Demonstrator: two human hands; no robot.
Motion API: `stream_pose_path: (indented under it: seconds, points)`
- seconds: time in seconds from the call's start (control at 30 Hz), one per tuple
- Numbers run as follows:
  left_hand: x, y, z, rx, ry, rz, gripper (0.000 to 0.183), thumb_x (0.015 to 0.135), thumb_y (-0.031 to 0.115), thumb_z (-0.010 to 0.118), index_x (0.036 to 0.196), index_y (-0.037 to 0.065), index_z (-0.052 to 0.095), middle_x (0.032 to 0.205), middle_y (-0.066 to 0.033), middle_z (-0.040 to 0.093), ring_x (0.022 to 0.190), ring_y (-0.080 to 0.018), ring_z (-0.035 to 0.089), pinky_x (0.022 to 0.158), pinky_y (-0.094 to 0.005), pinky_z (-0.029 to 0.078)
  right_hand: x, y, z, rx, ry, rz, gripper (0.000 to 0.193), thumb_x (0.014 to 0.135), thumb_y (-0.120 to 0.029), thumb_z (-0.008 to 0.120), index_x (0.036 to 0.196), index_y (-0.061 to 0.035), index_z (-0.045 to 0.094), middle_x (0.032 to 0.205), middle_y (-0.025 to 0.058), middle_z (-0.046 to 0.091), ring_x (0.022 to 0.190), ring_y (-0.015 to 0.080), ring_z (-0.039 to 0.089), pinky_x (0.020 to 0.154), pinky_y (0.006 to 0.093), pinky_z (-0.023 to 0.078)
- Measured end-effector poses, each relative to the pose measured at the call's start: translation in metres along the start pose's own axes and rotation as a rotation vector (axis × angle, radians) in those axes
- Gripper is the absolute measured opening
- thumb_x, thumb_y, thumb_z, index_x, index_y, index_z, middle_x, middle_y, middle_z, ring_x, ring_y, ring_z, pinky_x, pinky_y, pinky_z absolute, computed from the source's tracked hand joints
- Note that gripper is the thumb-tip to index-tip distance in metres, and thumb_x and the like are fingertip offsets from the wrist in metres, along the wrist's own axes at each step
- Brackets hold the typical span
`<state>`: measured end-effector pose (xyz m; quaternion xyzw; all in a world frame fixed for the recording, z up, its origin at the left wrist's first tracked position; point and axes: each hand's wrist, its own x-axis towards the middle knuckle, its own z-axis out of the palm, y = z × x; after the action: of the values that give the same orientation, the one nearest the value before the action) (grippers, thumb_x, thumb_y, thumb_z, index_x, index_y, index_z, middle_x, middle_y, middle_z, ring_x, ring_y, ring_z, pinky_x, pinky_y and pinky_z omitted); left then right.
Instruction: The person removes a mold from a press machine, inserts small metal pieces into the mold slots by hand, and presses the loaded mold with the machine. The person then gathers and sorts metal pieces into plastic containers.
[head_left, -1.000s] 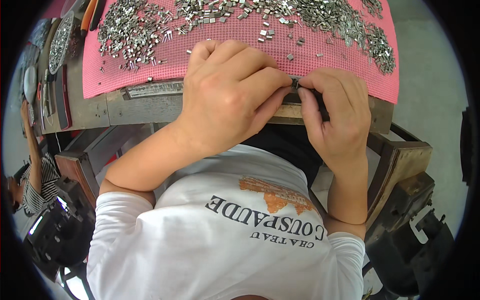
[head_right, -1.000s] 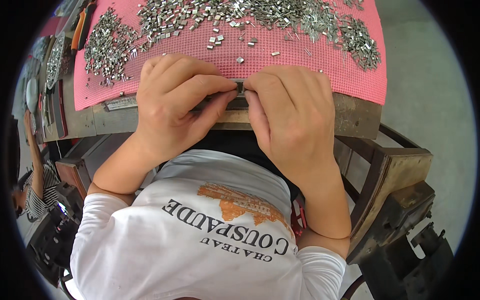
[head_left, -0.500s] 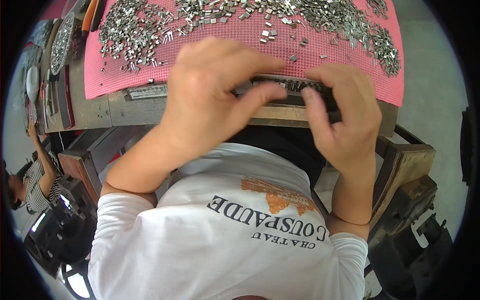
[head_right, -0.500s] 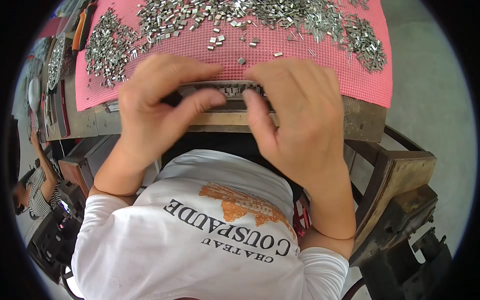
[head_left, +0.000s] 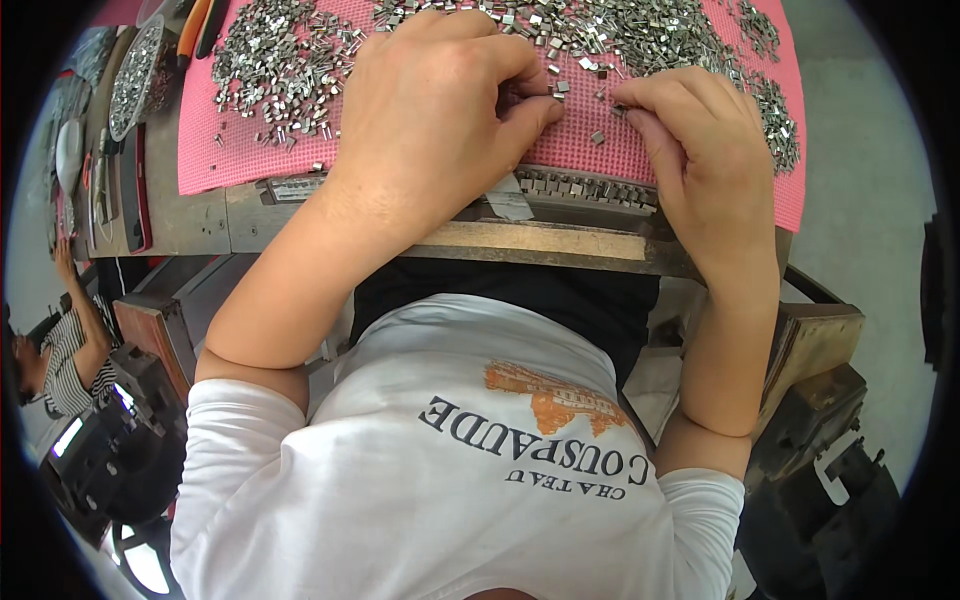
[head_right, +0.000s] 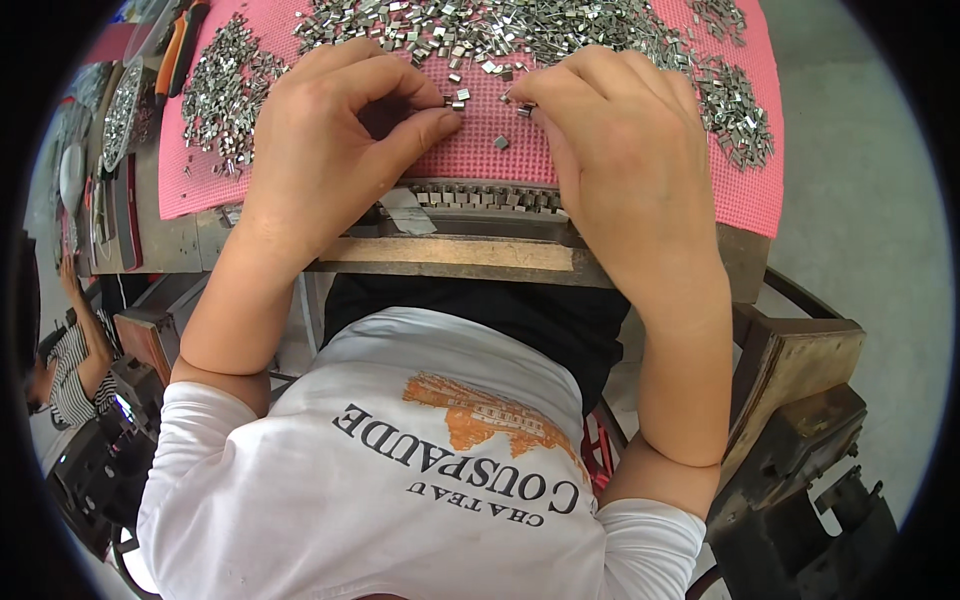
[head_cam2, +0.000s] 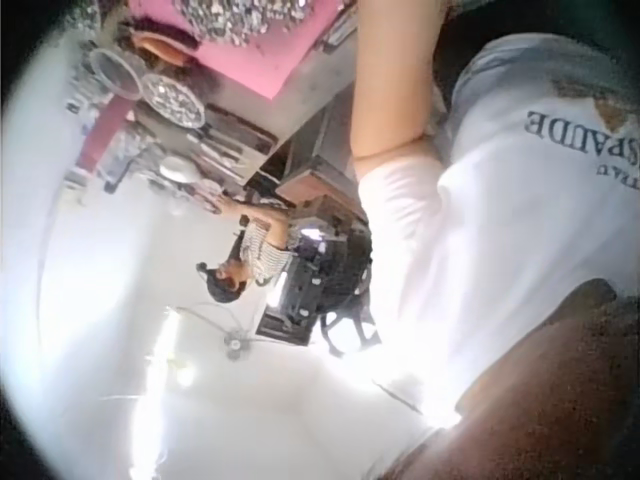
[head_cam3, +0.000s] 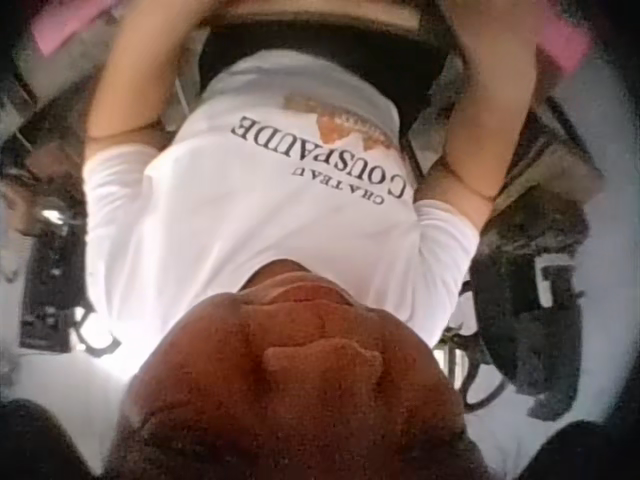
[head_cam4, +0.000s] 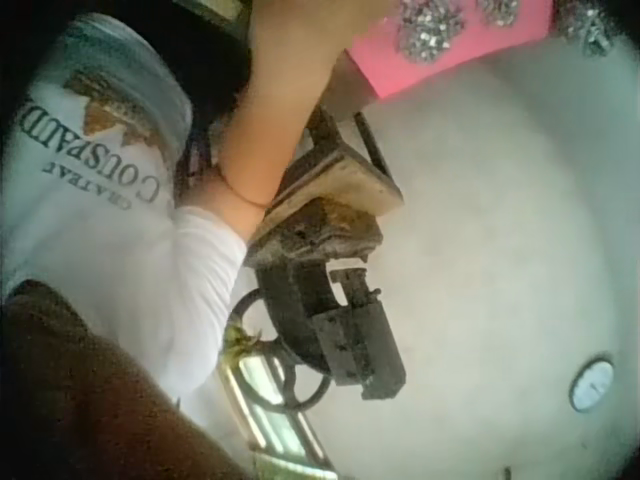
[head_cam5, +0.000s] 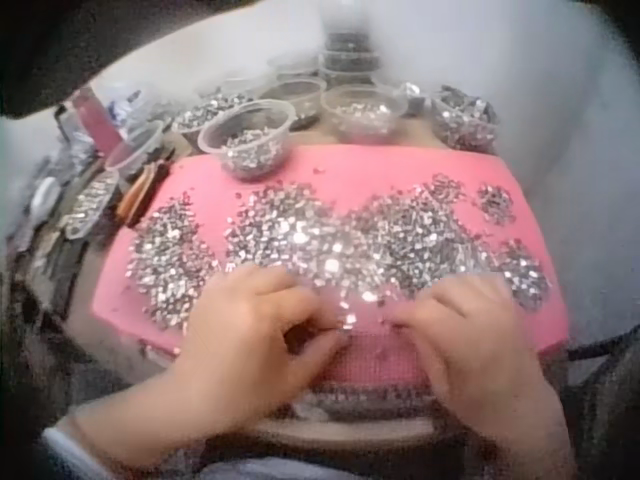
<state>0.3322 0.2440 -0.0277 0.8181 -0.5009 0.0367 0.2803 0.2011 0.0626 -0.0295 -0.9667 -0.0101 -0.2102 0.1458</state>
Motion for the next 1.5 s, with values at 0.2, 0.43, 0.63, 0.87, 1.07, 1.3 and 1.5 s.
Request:
stream_pose_path:
  seconds: [0.2, 0.43, 0.63, 0.87, 1.07, 1.3, 1.5]
  points:
    - [-0.001, -0.005, -0.003, 0.022, -0.025, 0.067, 0.013, 0.081, 0.016, 0.08, 0.087, 0.006, 0.074, 0.081, -0.0059, 0.064, 0.079, -0.0279, 0.063, 0.071, -0.0394, 0.049, 0.007, 0.013, -0.002, 0.029, -0.055, -0.084, 0.015, 0.089, -0.003, 0.068, 0.102, -0.0075, 0.072, 0.093, 0.0075, 0.067, 0.089, 0.0276, 0.064, 0.081, 0.0386, 0.048]
    - [-0.005, 0.0, -0.002, 0.205, 0.021, 0.111, 0.012, 0.083, 0.019, 0.079, 0.088, 0.01, 0.074, 0.085, -0.0035, 0.065, 0.084, -0.0271, 0.063, 0.075, -0.0391, 0.047, 0.014, 0.013, -0.006, 0.005, -0.135, -0.109, 0.014, 0.089, -0.003, 0.067, 0.102, -0.0064, 0.071, 0.092, 0.0084, 0.066, 0.088, 0.0289, 0.063, 0.081, 0.039, 0.048]
    - [-0.006, -0.003, -0.001, 0.172, 0.06, 0.155, 0.012, 0.082, 0.017, 0.08, 0.092, 0.012, 0.077, 0.087, -0.0011, 0.067, 0.085, -0.0249, 0.064, 0.076, -0.0382, 0.046, 0.008, 0.001, -0.014, -0.005, -0.103, -0.059, 0.011, 0.09, 0.0, 0.066, 0.102, -0.0019, 0.067, 0.092, 0.0102, 0.065, 0.085, 0.029, 0.063, 0.077, 0.0379, 0.049]
    - [-0.006, -0.006, -0.003, 0.108, 0.035, 0.117, 0.012, 0.08, 0.016, 0.081, 0.09, 0.011, 0.079, 0.086, -0.0018, 0.069, 0.082, -0.0247, 0.065, 0.076, -0.038, 0.047, -0.006, -0.029, -0.007, 0.137, -0.121, 0.195, 0.008, 0.088, 0.0, 0.069, 0.096, 0.0005, 0.066, 0.086, 0.0116, 0.065, 0.075, 0.0263, 0.063, 0.068, 0.0353, 0.05]
    - [-0.007, -0.006, -0.001, 0.09, 0.066, 0.075, 0.013, 0.077, 0.018, 0.084, 0.087, 0.011, 0.079, 0.083, -0.0015, 0.069, 0.08, -0.0244, 0.065, 0.075, -0.0374, 0.047, -0.004, -0.037, 0.0, 0.108, -0.063, 0.24, 0.008, 0.084, -0.003, 0.07, 0.087, -0.0018, 0.063, 0.084, 0.0125, 0.063, 0.082, 0.0337, 0.062, 0.074, 0.0448, 0.048]
    - [-0.007, -0.008, 0.001, 0.064, 0.09, 0.102, 0.012, 0.077, 0.017, 0.084, 0.086, 0.012, 0.078, 0.081, -0.0014, 0.069, 0.079, -0.0243, 0.065, 0.074, -0.0377, 0.047, 0.001, -0.042, 0.0, -0.027, -0.057, 0.174, 0.007, 0.081, -0.004, 0.072, 0.082, -0.0032, 0.065, 0.081, 0.0113, 0.063, 0.08, 0.0327, 0.063, 0.073, 0.0447, 0.047]
    - [-0.009, -0.011, 0.0, -0.039, 0.126, 0.106, 0.013, 0.076, 0.012, 0.084, 0.087, 0.01, 0.077, 0.083, -0.0026, 0.071, 0.079, -0.0234, 0.067, 0.074, -0.0355, 0.05, -0.004, -0.027, -0.007, 0.091, 0.008, 0.201, 0.007, 0.082, 0.0, 0.072, 0.088, -0.0012, 0.069, 0.077, 0.008, 0.066, 0.072, 0.023, 0.065, 0.069, 0.0349, 0.05]
